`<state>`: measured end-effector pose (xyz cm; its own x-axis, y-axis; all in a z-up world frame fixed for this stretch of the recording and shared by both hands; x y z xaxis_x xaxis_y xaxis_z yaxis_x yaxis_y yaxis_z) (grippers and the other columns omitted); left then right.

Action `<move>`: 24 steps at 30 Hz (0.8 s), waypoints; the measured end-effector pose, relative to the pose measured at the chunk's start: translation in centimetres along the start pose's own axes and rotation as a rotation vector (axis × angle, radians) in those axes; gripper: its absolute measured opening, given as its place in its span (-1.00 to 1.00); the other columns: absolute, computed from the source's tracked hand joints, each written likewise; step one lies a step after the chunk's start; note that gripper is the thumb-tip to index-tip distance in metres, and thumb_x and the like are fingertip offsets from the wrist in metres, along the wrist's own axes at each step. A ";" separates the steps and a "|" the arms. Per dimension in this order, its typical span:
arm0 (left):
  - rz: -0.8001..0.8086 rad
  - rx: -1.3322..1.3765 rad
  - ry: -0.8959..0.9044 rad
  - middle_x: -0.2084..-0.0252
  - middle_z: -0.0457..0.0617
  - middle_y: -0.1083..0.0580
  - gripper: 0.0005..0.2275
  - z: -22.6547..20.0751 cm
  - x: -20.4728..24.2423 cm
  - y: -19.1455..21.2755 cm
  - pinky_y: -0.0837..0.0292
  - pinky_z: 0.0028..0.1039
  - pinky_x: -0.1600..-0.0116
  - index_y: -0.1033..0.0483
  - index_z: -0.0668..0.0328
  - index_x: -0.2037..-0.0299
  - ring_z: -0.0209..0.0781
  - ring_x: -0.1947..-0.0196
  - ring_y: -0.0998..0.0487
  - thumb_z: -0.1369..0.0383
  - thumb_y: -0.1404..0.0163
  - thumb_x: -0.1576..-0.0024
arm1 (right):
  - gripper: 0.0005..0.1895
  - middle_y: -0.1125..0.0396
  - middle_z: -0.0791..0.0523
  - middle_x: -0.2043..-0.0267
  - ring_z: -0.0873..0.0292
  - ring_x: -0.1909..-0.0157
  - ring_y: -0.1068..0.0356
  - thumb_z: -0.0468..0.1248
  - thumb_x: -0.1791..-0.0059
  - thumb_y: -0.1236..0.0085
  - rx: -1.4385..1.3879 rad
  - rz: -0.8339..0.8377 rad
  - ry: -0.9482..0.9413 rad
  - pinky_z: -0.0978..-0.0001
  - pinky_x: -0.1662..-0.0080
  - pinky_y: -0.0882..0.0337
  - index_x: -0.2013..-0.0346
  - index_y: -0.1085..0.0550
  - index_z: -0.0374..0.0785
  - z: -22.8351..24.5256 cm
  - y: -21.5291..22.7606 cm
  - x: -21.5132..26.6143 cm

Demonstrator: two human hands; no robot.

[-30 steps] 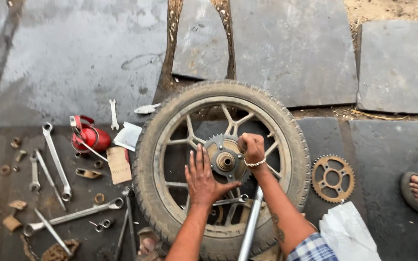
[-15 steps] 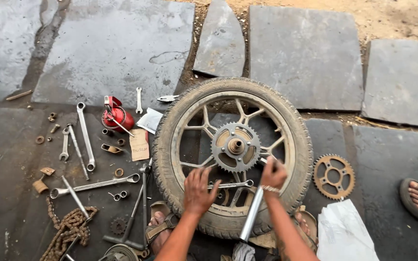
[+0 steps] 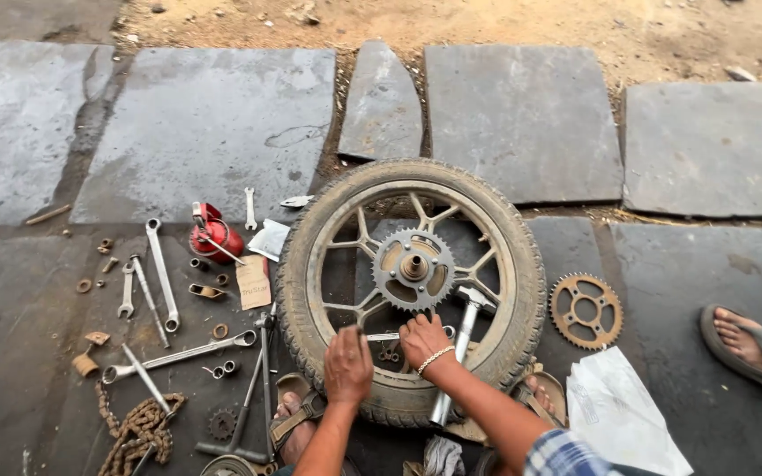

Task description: The person fits a sprocket onto the hub of a motorcycle wheel lying on stone pavement, aligning it by hand and tapping it with a hammer, then works on the hub nut with a wrench while handling nuts, washers and a chain among scattered tools.

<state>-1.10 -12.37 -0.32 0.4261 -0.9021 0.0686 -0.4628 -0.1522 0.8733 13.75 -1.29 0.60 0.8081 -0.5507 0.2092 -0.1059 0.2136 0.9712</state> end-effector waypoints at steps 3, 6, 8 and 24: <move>-0.150 0.135 0.053 0.18 0.03 -0.53 -0.78 1.0 -1.3 -1.7 -0.52 -0.25 0.18 -0.45 0.24 -0.03 -0.13 0.25 -0.56 0.29 0.09 -0.31 | -0.79 -0.40 -0.01 0.24 -0.07 0.08 -0.40 -0.29 -0.04 0.12 -0.056 0.049 -0.005 0.04 0.09 -0.39 0.30 -0.50 -0.28 -1.5 1.0 4.6; -0.021 0.105 -0.146 0.13 0.09 -0.57 -0.77 0.4 -3.0 -3.8 -0.53 -0.15 0.07 -0.52 0.20 0.06 -0.01 0.15 -0.61 0.26 -0.04 -0.18 | -0.83 -0.41 -0.05 0.25 -0.08 0.18 -0.46 -0.32 -0.03 0.04 -0.081 0.301 -0.063 0.03 0.17 -0.52 0.14 -0.44 -0.31 -2.8 0.9 8.9; 0.229 -0.060 -0.110 0.09 0.11 -0.55 -0.75 -2.4 -3.7 -3.4 -0.51 -0.13 0.01 -0.56 0.16 0.14 0.12 0.06 -0.57 0.21 -0.16 -0.09 | -0.67 -0.44 -0.08 0.26 -0.09 0.18 -0.49 -0.19 -0.08 0.01 -0.152 0.566 -0.195 0.03 0.12 -0.49 -0.06 -0.32 -0.33 -2.7 2.9 11.1; -0.001 -0.163 -0.148 0.14 0.02 -0.53 -0.93 -3.1 -3.3 -11.6 -0.53 -0.25 0.00 -0.60 0.09 0.32 0.04 0.04 -0.55 0.45 -0.14 -0.01 | -0.64 -0.45 -0.24 0.08 -0.25 0.01 -0.47 -0.17 -0.09 0.00 -0.330 0.980 0.053 -0.02 0.02 -0.46 0.01 -0.49 -0.43 -2.5 -4.7 18.8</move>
<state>5.24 -6.36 -9.19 0.3021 -0.9533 0.0063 -0.3251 -0.0968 0.9407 30.87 -10.60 -0.36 0.4783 0.0191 0.8780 -0.5733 0.7641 0.2957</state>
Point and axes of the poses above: each hand's wrist, its own x-axis away from the middle knuckle, its own y-axis out of the back of the hand, z = x × y, the point moved 2 cm from there along -x, towards the middle knuckle
